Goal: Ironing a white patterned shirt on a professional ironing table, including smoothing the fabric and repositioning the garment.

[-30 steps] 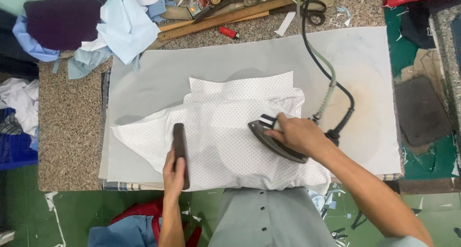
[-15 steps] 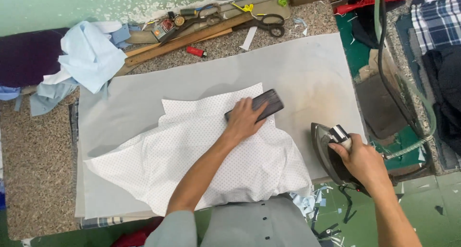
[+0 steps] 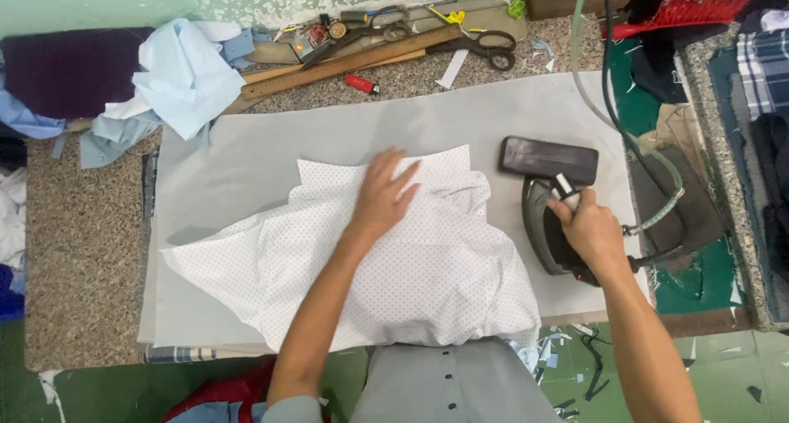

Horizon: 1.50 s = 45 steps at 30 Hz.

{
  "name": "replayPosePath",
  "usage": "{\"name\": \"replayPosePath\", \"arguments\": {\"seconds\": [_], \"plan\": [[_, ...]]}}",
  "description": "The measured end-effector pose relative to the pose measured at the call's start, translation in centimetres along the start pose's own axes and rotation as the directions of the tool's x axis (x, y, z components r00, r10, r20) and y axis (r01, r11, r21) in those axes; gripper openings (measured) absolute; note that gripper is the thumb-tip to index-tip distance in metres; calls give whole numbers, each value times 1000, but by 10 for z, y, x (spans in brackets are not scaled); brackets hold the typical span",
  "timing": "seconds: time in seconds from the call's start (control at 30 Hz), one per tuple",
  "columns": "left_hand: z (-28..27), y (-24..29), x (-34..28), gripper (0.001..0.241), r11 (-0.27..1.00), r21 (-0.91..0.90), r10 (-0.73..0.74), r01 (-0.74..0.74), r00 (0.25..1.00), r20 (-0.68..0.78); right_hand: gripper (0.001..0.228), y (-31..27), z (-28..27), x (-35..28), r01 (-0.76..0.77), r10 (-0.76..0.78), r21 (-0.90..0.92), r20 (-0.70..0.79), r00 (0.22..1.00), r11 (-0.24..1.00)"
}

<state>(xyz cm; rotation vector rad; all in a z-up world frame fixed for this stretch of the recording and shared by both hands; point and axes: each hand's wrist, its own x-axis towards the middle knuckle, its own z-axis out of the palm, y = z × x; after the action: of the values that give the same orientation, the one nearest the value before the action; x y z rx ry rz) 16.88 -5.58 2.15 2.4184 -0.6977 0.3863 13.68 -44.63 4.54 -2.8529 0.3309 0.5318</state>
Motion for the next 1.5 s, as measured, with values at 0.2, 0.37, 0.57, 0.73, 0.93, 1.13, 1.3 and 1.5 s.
{"name": "replayPosePath", "arguments": {"seconds": [0.2,0.37,0.57,0.73,0.93,1.13,1.3,1.5], "plan": [[-96,-61,-140,33,965,133,-211,224,972,-104,70,10,17,-36,79,-56,117,-184,981,990],[-112,-96,-188,34,944,194,-262,269,963,-63,85,-9,39,-85,66,-426,-505,-643,636,861],[-120,-131,-173,62,667,319,-737,673,658,154,35,-45,113,-86,213,-445,-399,-692,569,892],[-91,-183,-209,54,616,406,-783,675,582,221,49,-58,163,-73,75,-117,-148,-301,946,986],[-183,-193,-247,24,490,573,-667,657,705,-239,20,-145,111,-52,199,-195,-32,-403,894,979],[-194,-210,-293,33,272,669,-842,692,508,-183,38,-193,79,-84,392,-311,144,-393,865,908],[-157,-176,-211,29,569,495,-668,657,720,-187,56,-153,66,-90,211,-166,304,-169,972,929],[-94,-150,-98,65,782,248,-620,572,758,205,81,-161,77,-69,101,-138,550,26,990,829]]}}
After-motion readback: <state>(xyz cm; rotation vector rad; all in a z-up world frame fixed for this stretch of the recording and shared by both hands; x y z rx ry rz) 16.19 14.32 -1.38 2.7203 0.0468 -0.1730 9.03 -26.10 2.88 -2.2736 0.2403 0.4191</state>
